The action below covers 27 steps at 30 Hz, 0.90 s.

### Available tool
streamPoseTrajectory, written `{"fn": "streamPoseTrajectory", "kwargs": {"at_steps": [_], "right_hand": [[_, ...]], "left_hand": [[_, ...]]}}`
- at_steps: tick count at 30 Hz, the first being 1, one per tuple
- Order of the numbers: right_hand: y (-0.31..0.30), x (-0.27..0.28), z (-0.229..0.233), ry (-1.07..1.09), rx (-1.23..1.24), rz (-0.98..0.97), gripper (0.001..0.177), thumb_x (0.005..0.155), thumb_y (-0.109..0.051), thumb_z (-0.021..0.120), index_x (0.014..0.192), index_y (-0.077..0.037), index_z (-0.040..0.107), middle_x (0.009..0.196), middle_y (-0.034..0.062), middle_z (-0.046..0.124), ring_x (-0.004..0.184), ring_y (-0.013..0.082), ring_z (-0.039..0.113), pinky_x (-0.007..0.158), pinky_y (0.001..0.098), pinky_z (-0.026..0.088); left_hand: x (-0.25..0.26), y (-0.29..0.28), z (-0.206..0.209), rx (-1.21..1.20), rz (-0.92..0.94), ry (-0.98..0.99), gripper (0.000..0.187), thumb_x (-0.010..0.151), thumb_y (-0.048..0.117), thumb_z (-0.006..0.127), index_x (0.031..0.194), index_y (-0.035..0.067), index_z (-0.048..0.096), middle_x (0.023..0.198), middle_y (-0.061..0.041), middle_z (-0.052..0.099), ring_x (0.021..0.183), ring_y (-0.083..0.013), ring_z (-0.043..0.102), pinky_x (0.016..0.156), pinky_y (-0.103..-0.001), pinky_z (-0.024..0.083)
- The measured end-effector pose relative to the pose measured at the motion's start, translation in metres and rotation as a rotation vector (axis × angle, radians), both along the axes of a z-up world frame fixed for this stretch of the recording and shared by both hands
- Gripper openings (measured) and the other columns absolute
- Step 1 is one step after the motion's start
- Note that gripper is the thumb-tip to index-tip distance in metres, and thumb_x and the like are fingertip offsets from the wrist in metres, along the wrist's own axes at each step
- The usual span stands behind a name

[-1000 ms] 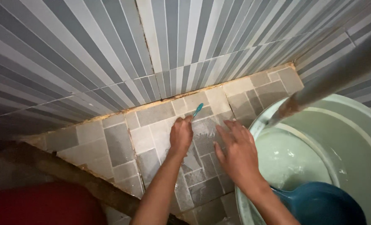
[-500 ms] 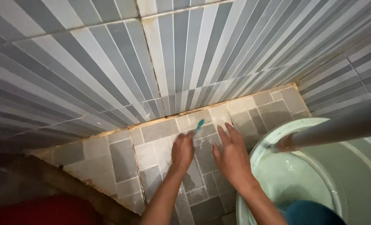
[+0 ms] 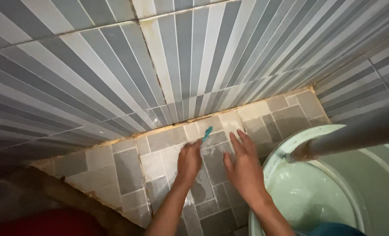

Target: Scrubbing the grout lines of bathroom floor tiles using a toothbrush

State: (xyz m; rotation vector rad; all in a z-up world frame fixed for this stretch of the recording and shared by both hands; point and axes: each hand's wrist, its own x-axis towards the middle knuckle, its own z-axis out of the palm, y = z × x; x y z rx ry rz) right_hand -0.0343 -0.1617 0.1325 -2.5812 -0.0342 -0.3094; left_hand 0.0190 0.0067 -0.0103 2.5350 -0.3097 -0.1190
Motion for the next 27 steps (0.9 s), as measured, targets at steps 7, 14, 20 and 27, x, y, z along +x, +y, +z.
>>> {"fn": "streamPoseTrajectory", "kwargs": {"at_steps": [7, 14, 20, 27], "right_hand": [[-0.004, -0.001, -0.008, -0.023, 0.02, -0.007, 0.056, 0.089, -0.013, 0.067, 0.142, -0.001, 0.055, 0.15, 0.0218, 0.049, 0.14, 0.0404, 0.044, 0.117, 0.0481, 0.034], [-0.004, -0.001, -0.006, 0.013, 0.109, -0.056, 0.054, 0.092, -0.016, 0.063, 0.145, -0.005, 0.055, 0.154, 0.0172, 0.048, 0.144, 0.0368, 0.041, 0.117, 0.0473, 0.034], [-0.003, 0.001, 0.0, -0.051, 0.124, -0.027, 0.053, 0.091, -0.013, 0.065, 0.142, -0.002, 0.056, 0.149, 0.0187, 0.053, 0.139, 0.0356, 0.048, 0.118, 0.0442, 0.035], [-0.008, 0.001, -0.01, -0.073, 0.097, -0.035, 0.053, 0.09, -0.013, 0.066, 0.142, -0.007, 0.057, 0.149, 0.0175, 0.054, 0.14, 0.0348, 0.049, 0.117, 0.0439, 0.037]], "left_hand": [[0.016, -0.013, -0.003, -0.178, 0.057, -0.022, 0.047, 0.085, -0.007, 0.052, 0.123, 0.009, 0.074, 0.079, -0.023, 0.068, 0.07, -0.0419, 0.067, 0.063, -0.051, 0.052], [-0.029, 0.02, -0.009, -0.189, 0.202, 0.109, 0.044, 0.092, 0.003, 0.055, 0.13, 0.015, 0.072, 0.091, -0.024, 0.069, 0.078, -0.0443, 0.069, 0.07, -0.053, 0.056], [-0.003, 0.003, -0.003, -0.22, 0.083, -0.004, 0.052, 0.082, -0.008, 0.045, 0.121, 0.009, 0.075, 0.079, -0.026, 0.067, 0.074, -0.0464, 0.066, 0.065, -0.055, 0.05], [0.026, -0.024, -0.014, -0.15, 0.164, 0.073, 0.044, 0.093, 0.003, 0.048, 0.121, 0.018, 0.077, 0.084, -0.021, 0.066, 0.07, -0.0473, 0.067, 0.062, -0.058, 0.053]]}}
